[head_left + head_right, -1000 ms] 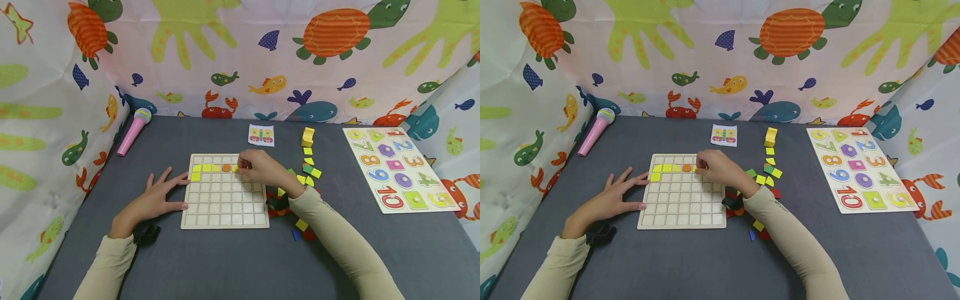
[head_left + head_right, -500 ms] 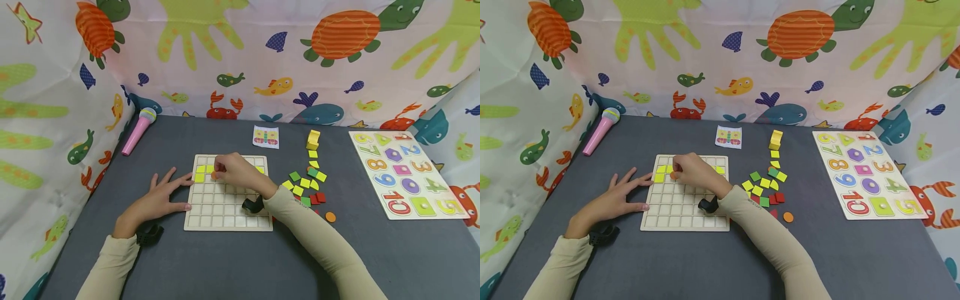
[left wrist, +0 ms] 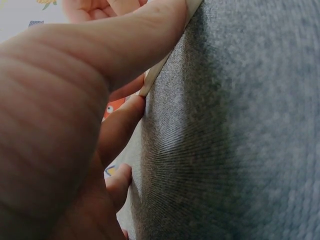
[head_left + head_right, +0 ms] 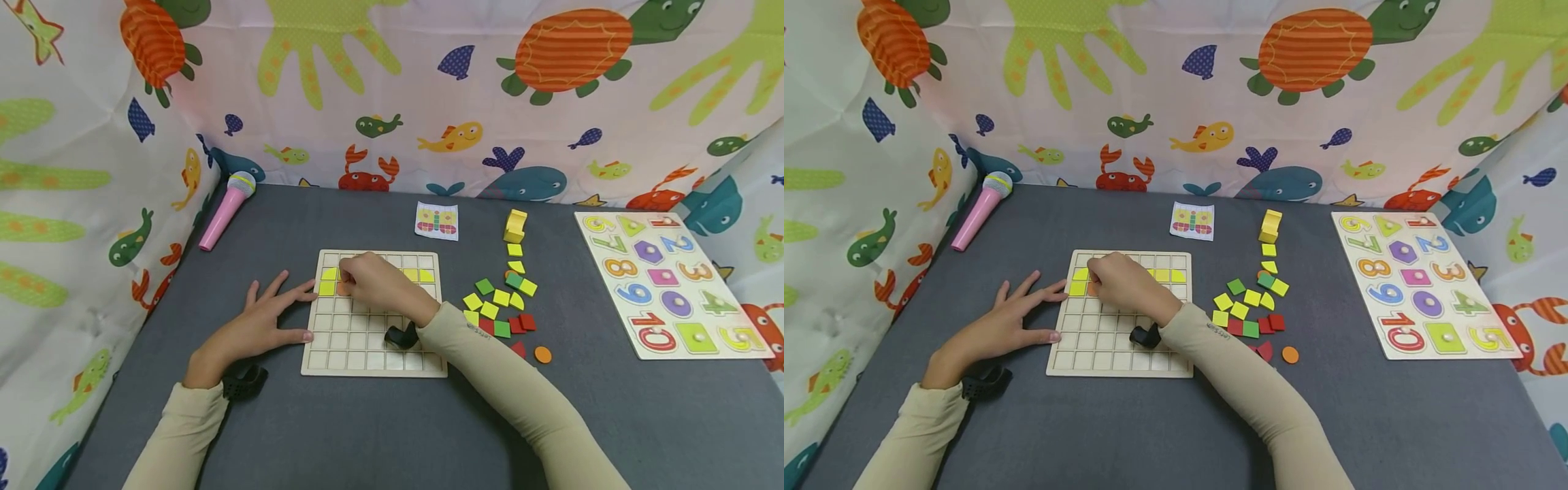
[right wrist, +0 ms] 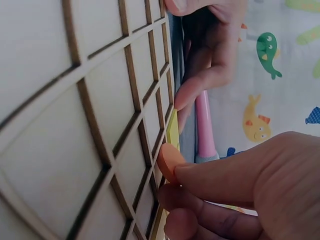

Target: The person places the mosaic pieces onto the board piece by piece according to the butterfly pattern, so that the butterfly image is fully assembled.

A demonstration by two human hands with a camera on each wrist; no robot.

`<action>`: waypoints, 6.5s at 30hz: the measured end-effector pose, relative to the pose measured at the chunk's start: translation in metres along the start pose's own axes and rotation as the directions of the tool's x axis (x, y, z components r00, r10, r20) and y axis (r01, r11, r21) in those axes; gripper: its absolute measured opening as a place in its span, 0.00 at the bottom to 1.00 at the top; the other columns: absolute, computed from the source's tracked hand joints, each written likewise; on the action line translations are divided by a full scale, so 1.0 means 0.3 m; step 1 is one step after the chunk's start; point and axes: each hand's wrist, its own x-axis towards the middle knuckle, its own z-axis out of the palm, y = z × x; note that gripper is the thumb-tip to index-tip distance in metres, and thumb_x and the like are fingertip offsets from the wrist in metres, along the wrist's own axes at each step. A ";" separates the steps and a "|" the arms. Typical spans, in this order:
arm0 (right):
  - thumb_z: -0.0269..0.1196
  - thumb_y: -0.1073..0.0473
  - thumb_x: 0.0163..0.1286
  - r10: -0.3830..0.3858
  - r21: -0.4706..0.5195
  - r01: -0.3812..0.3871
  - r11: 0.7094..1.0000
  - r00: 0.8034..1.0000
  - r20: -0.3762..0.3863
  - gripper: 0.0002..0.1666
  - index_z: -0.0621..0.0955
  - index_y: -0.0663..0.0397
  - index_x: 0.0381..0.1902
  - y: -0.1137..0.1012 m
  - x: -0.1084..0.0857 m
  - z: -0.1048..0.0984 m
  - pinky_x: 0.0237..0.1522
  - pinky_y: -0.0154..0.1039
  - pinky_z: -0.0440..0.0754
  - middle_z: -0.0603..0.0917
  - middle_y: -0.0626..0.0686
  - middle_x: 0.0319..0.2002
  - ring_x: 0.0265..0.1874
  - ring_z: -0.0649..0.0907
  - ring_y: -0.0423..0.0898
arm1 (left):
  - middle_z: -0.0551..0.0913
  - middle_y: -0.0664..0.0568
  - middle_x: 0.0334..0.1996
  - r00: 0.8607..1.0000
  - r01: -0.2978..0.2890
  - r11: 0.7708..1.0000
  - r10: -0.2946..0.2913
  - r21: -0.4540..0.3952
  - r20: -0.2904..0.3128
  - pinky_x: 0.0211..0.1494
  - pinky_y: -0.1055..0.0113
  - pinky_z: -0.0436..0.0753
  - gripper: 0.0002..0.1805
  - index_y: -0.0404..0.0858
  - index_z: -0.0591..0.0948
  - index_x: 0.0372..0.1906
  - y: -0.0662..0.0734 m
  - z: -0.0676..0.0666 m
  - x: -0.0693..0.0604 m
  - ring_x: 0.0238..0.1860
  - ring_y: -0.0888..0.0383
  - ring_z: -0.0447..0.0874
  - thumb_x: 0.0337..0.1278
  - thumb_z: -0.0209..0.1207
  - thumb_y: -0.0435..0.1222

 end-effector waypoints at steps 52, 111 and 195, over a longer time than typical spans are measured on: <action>0.68 0.66 0.75 0.182 0.081 -0.171 0.982 0.970 -0.162 0.11 0.88 0.63 0.52 0.268 -0.481 -0.278 0.44 0.48 0.85 0.89 0.53 0.43 0.40 0.84 0.48 | 0.62 0.44 0.83 1.000 0.021 1.000 -0.021 -0.003 0.018 0.74 0.26 0.21 0.53 0.46 0.63 0.85 0.003 0.003 0.003 0.85 0.32 0.31 0.61 0.74 0.58; 0.70 0.69 0.73 0.149 0.211 -0.136 0.968 0.988 -0.048 0.05 0.85 0.54 0.41 0.258 -0.451 -0.242 0.31 0.40 0.75 0.81 0.46 0.30 0.29 0.78 0.46 | 0.61 0.44 0.84 1.000 0.014 1.000 -0.014 -0.004 0.027 0.75 0.27 0.21 0.52 0.45 0.65 0.84 -0.002 0.003 0.002 0.85 0.33 0.31 0.61 0.74 0.59; 0.72 0.66 0.73 0.211 0.101 -0.194 0.976 0.958 -0.194 0.09 0.88 0.62 0.49 0.256 -0.457 -0.205 0.43 0.48 0.85 0.86 0.53 0.40 0.38 0.83 0.50 | 0.58 0.44 0.85 1.000 0.005 1.000 -0.004 -0.017 0.020 0.74 0.28 0.20 0.49 0.44 0.68 0.83 -0.004 0.002 -0.009 0.85 0.34 0.30 0.63 0.73 0.58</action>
